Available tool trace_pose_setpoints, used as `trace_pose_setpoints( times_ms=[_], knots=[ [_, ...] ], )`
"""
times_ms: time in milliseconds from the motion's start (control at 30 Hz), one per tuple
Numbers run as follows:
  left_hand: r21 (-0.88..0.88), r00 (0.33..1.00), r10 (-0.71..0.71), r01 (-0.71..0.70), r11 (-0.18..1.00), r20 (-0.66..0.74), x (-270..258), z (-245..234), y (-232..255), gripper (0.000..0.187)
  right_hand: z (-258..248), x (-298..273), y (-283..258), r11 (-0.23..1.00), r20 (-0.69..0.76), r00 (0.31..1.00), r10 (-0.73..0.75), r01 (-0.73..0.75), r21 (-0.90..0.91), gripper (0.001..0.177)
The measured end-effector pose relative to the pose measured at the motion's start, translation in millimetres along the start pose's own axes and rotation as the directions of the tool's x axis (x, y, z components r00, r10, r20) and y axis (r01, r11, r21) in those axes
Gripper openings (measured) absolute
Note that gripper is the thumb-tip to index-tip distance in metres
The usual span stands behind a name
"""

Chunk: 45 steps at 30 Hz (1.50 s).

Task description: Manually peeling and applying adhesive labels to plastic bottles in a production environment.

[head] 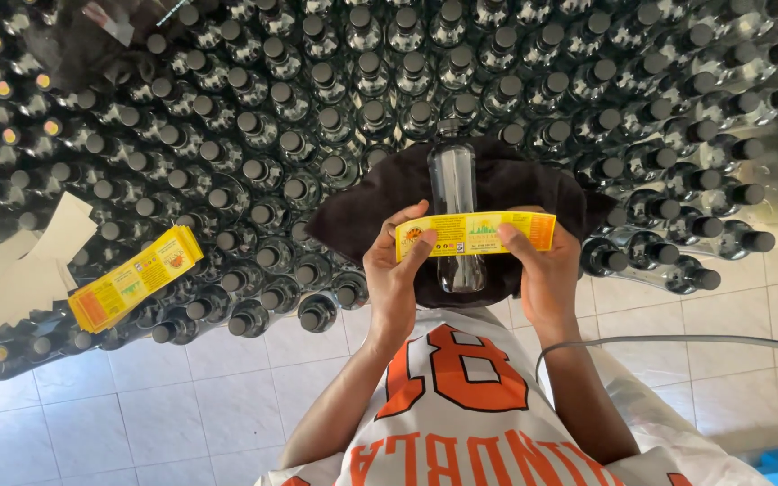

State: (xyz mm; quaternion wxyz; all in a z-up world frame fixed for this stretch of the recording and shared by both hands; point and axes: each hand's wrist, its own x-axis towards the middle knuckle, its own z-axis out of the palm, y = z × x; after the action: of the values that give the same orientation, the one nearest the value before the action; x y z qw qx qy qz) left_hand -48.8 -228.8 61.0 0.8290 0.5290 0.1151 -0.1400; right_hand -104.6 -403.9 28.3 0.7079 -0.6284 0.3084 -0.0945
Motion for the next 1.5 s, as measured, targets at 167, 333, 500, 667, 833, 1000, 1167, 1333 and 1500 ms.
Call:
trace_pose_setpoints(
  times_ms=[167,333,500,667,833,1000,1167,1333,1500],
  knots=[
    [-0.011,1.000,-0.013,0.014,1.000,0.006,6.0,0.3,-8.0,0.019,1.1,8.8,-8.1,1.000,0.012,1.000,0.004,-0.004,-0.005,0.033],
    [-0.023,0.999,-0.034,0.034,0.999,0.001,11.0,1.6,-12.1,0.019,-2.9,13.2,-13.4,1.000,0.044,0.999,0.020,-0.020,-0.008,0.031],
    [-0.034,1.000,-0.022,0.023,0.999,0.008,14.4,-0.2,-18.1,0.017,1.0,17.6,-16.3,1.000,0.056,0.998,0.000,-0.001,0.013,0.028],
    [-0.051,0.999,-0.047,0.046,0.998,-0.022,18.4,-1.3,-23.6,0.018,3.5,21.4,-11.8,1.000,0.036,0.999,0.023,-0.023,0.014,0.029],
    [-0.032,0.997,-0.064,0.062,0.998,-0.040,19.4,0.1,-23.6,0.019,-6.3,28.0,11.0,0.999,0.007,0.999,0.034,-0.034,-0.006,0.031],
    [-0.020,0.997,-0.050,0.049,0.999,-0.058,22.9,0.7,-28.8,0.016,-0.7,30.1,1.0,0.999,0.011,0.999,0.038,-0.037,-0.038,0.033],
    [-0.048,0.995,-0.057,0.053,0.997,-0.076,30.3,0.4,-30.9,0.017,3.4,35.3,-1.9,0.996,-0.003,0.999,0.052,-0.052,-0.074,0.035],
    [-0.055,0.993,-0.068,0.063,0.996,-0.096,35.3,-0.1,-34.2,0.018,7.1,39.4,-6.1,0.990,0.003,0.998,0.061,-0.061,-0.130,0.037],
    [-0.081,0.989,-0.091,0.082,0.993,-0.115,40.3,-3.5,-39.2,0.020,12.2,40.6,-11.6,0.988,0.004,0.998,0.070,-0.068,-0.135,0.037]
  ],
)
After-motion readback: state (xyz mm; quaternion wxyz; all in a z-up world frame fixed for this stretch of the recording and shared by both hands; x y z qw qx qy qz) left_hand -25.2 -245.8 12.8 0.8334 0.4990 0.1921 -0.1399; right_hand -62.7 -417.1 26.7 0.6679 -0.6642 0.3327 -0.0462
